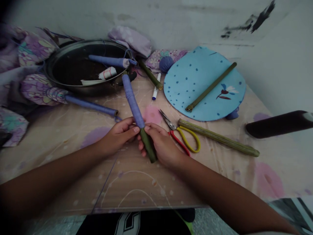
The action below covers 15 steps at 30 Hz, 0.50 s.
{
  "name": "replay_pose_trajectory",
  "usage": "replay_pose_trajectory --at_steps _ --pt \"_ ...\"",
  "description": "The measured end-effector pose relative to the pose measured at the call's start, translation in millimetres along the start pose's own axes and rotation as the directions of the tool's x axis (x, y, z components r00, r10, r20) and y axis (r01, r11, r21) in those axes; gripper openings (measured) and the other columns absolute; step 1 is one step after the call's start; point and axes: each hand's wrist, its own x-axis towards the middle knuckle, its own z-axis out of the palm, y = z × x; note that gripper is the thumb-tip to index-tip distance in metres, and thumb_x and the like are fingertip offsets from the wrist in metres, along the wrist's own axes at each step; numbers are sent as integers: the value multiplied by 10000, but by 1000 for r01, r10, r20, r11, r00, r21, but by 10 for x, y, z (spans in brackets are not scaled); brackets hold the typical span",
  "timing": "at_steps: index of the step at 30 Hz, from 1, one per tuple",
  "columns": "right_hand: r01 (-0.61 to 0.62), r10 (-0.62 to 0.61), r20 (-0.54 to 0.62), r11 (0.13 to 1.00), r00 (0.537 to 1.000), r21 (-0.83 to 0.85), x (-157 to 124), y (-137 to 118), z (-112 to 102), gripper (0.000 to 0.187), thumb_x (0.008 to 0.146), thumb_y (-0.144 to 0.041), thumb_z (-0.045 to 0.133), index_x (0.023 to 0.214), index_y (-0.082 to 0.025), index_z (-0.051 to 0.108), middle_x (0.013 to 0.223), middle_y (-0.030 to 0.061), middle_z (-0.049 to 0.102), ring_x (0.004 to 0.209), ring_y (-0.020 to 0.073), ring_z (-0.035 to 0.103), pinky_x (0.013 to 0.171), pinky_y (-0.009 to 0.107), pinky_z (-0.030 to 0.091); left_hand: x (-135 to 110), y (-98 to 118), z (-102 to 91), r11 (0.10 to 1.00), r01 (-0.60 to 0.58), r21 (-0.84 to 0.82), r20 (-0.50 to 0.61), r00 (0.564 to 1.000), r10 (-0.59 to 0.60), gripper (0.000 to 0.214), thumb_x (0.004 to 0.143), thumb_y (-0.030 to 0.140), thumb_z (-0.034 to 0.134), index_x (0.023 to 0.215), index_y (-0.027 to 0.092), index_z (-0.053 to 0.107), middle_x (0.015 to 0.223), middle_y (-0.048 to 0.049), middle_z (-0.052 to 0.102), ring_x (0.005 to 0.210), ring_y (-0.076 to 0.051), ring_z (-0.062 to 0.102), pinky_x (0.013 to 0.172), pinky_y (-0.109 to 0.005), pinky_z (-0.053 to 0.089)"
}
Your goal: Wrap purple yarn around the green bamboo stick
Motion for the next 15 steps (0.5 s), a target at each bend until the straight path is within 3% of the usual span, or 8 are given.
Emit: replay_pose_trajectory --at_steps 5,8,15 --pt "65 -65 18 998 998 10 -19 3 -11 179 773 -339 586 851 -195 516 675 -4 576 517 121 537 333 190 412 -1 -11 6 999 -18 47 -76 997 22 247 824 277 580 1003 129 499 678 21 574 563 -79 582 538 -192 452" --pt "63 -62 17 998 998 -31 -17 16 -40 252 767 -364 643 903 -206 501 667 -19 584 451 91 497 336 176 383 -3 -20 12 997 -19 73 -113 993 27 287 816 303 593 1028 130 509 705 13 580 580 -72 573 551 -184 451" --pt "70 -73 40 995 997 78 22 41 -32 233 733 -357 692 837 -185 575 683 -15 581 593 102 557 515 227 504 -3 -41 12 1000 -11 20 -35 999 12 283 829 332 575 1024 134 518 624 40 517 526 -84 542 505 -219 501"
